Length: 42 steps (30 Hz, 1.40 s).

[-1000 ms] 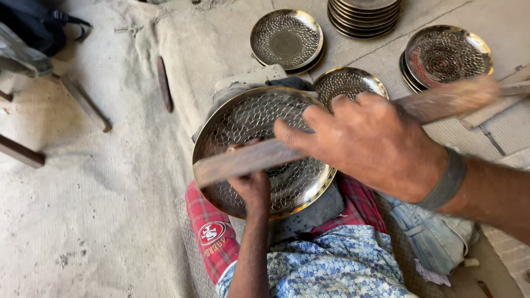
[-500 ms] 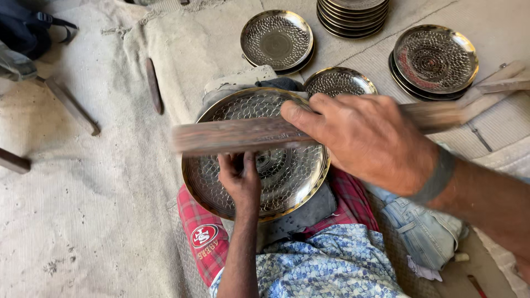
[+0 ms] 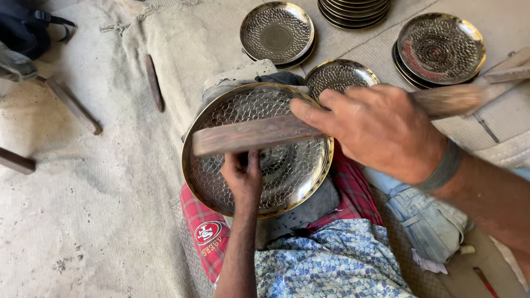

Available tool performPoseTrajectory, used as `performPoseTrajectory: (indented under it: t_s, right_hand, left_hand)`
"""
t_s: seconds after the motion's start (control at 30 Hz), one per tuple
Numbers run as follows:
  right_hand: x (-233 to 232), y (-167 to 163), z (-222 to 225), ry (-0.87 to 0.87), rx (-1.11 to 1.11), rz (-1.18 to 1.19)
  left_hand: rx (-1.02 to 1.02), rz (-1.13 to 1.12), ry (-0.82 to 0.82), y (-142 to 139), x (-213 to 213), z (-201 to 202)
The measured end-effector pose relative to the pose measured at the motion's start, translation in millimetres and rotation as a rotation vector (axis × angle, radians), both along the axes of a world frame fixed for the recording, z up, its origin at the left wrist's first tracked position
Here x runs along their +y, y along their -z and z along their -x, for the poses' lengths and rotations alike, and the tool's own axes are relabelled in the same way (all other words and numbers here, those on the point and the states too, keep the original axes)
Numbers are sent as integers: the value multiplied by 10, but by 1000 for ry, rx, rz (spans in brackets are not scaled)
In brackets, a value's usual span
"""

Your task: The person sits on the floor and uses a wooden mallet and a small cylindrical punch to hammer a decorative pattern into a brass plate. They repeatedly strike the punch to create a textured surface, then set the finished plate aside with other completed plates.

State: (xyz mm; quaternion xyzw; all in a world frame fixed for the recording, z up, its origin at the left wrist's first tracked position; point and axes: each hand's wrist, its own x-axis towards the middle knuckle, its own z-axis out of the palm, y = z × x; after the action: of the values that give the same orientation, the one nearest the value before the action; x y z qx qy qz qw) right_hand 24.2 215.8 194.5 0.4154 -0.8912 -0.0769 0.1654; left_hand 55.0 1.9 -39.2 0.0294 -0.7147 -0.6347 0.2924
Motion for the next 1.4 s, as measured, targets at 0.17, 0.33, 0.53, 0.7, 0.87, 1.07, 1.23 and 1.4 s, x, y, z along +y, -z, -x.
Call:
performPoseTrajectory:
  t_s: [0.17,0.33,0.53,0.7,0.87,1.07,1.23,1.4]
  right_hand:
    - [13,19,-41,-17,-6,22]
    - [154,65,-20,-32,71,112]
    - [307,226,-105,138,-101,70]
    - [385,449,-251,181,-260,400]
    - [679,865,-349,349,-349,553]
    - [840,1720,-649,488,-476,879]
    - [894,2200,-839,584,-377,880]
    - [920,2329,-823,582,-286,877]
  left_hand:
    - [16,55,-26,54,-13,-2]
    - [-27,46,81,-40,-32,13]
    - [-36,124,155,-211,-50,44]
    - [-65,163,227,-353,-81,37]
    - [60,67,104,-631,-258,80]
    - [-52,645,544,-1039,-538,417]
    - [-142,885,828,-1175,-396,712]
    - [-265,1047,915,-1215,-349,775]
